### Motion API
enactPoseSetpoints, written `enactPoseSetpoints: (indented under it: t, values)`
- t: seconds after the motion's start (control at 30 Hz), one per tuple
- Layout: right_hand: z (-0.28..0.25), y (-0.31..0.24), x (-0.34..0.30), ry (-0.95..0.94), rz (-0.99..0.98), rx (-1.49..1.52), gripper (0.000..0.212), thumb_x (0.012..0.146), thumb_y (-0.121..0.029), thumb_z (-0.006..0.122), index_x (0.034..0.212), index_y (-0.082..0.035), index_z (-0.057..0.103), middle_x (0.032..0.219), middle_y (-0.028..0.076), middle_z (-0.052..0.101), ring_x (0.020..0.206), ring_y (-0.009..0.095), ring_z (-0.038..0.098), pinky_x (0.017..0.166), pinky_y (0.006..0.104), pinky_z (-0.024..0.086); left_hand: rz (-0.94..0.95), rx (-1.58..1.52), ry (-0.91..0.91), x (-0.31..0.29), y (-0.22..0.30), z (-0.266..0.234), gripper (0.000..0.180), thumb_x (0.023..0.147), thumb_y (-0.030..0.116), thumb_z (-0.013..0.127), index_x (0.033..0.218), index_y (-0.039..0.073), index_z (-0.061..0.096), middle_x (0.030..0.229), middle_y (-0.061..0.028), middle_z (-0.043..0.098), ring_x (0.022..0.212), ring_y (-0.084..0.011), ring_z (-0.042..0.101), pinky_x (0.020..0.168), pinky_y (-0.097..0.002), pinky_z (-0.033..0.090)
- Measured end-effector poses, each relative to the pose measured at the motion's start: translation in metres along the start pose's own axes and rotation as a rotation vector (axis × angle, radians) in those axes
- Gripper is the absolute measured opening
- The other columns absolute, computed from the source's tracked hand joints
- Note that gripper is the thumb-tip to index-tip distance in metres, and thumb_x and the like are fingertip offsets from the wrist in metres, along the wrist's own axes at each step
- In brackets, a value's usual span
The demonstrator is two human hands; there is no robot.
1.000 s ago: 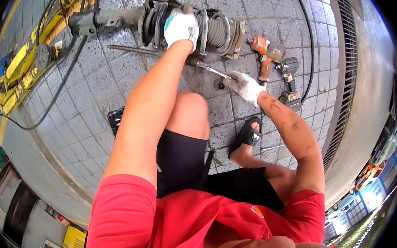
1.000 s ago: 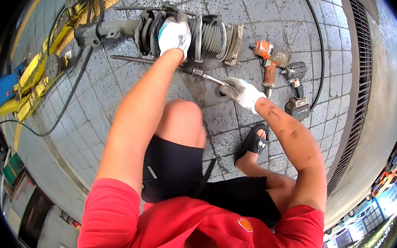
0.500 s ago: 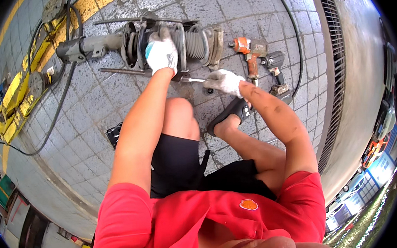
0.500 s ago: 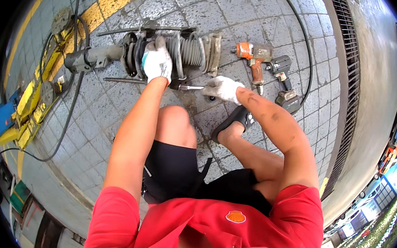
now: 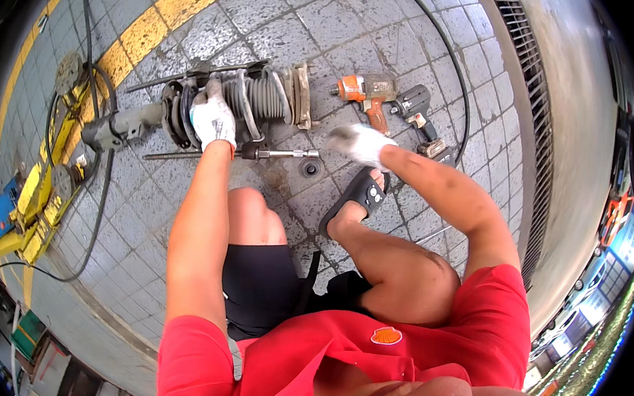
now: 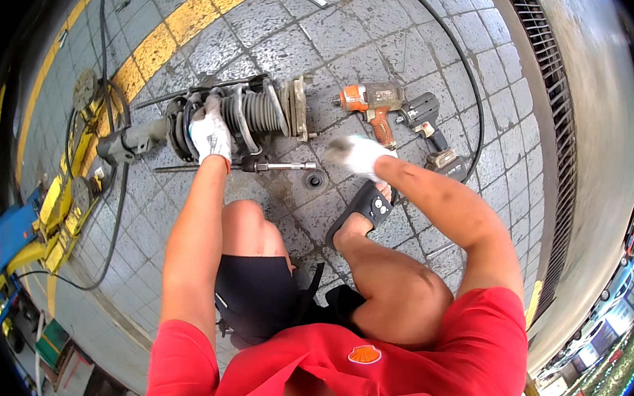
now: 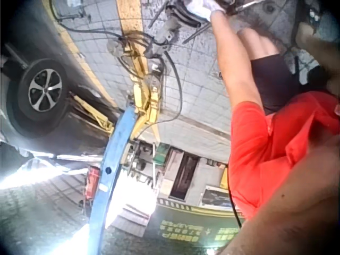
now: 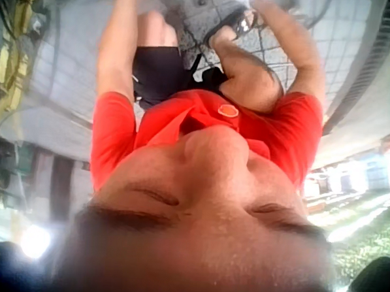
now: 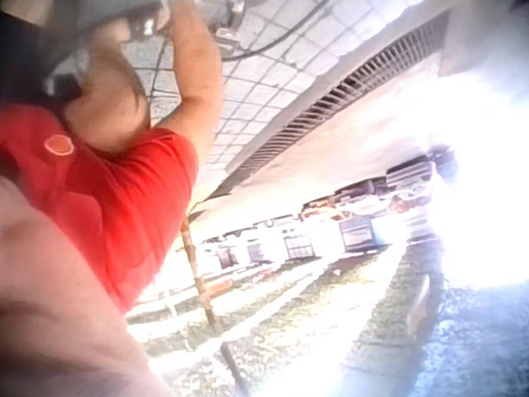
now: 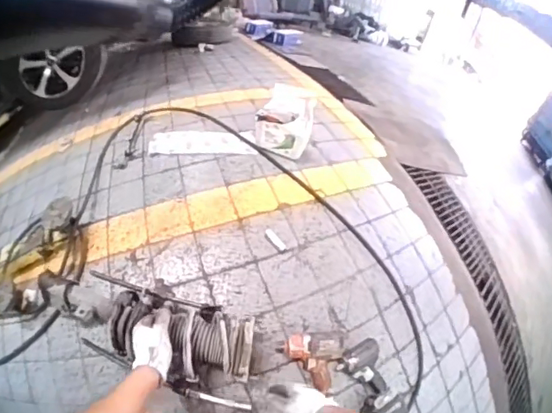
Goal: The person disassembles a car suspension assembly on the workshop floor, using a spring compressor and power tools to remove bolts and separate the shock absorber from the coil spring. The components are laid out on the floor after separation.
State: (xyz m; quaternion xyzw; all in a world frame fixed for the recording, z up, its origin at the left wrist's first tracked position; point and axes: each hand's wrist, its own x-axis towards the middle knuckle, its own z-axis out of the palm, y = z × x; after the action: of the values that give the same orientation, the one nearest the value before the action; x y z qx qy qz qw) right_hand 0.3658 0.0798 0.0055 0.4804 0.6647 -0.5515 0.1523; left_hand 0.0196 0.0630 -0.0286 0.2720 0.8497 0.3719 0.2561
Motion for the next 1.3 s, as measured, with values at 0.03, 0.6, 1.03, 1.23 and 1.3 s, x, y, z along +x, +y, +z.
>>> enactPoseSetpoints:
  t: [0.03, 0.6, 1.03, 1.23, 1.3]
  values:
    - [-0.017, 0.006, -0.019, 0.202, 0.12, 0.115, 0.057, 0.101, -0.047, 0.065, 0.137, -0.003, 0.068, 0.129, 0.022, 0.074, 0.119, 0.034, 0.071, 0.103, 0.0398, 0.054, -0.021, -0.024, 0.033, 0.0, 0.0, -0.003, 0.061, 0.108, 0.05, 0.056, 0.113, -0.008, 0.074, 0.109, -0.0299, 0.076, 0.103, -0.0471, 0.07, 0.091, -0.0503, 0.051]
    - [-0.039, 0.105, 0.025, 0.114, 0.2, 0.956, 0.054, 0.089, -0.033, 0.083, 0.133, -0.006, 0.068, 0.11, 0.005, 0.072, 0.093, 0.016, 0.067, 0.083, 0.0335, 0.054, -0.131, -0.205, 0.24, -0.007, -0.011, 0.037, 0.064, 0.113, 0.05, 0.047, 0.129, -0.009, 0.064, 0.115, -0.0277, 0.071, 0.098, -0.0386, 0.065, 0.091, -0.0449, 0.049]
    - [-0.013, 0.095, -0.035, 0.274, 0.175, 0.896, 0.046, 0.088, -0.019, 0.084, 0.128, -0.004, 0.067, 0.11, 0.0, 0.07, 0.094, 0.012, 0.064, 0.085, 0.03, 0.052, -0.016, -0.202, 0.297, -0.011, -0.027, 0.042, 0.065, 0.113, 0.054, 0.046, 0.136, -0.005, 0.062, 0.083, -0.0135, 0.068, 0.054, -0.0215, 0.058, 0.049, -0.0378, 0.048]
    - [-0.018, 0.106, -0.035, 0.278, 0.187, 0.67, 0.064, 0.085, -0.031, 0.088, 0.136, -0.001, 0.063, 0.116, 0.008, 0.072, 0.101, 0.017, 0.066, 0.089, 0.0339, 0.054, 0.045, -0.16, 0.278, -0.013, -0.03, 0.048, 0.066, 0.113, 0.054, 0.045, 0.134, -0.005, 0.063, 0.087, -0.0144, 0.07, 0.055, -0.0234, 0.06, 0.049, -0.0388, 0.049]
    - [-0.034, 0.078, -0.033, 0.204, 0.198, 0.474, 0.065, 0.083, -0.035, 0.09, 0.131, 0.001, 0.063, 0.112, 0.011, 0.073, 0.098, 0.019, 0.068, 0.086, 0.0342, 0.056, 0.014, -0.151, 0.257, -0.009, -0.037, 0.031, 0.064, 0.113, 0.054, 0.046, 0.132, -0.005, 0.064, 0.086, -0.0135, 0.069, 0.055, -0.0229, 0.059, 0.049, -0.0388, 0.048]
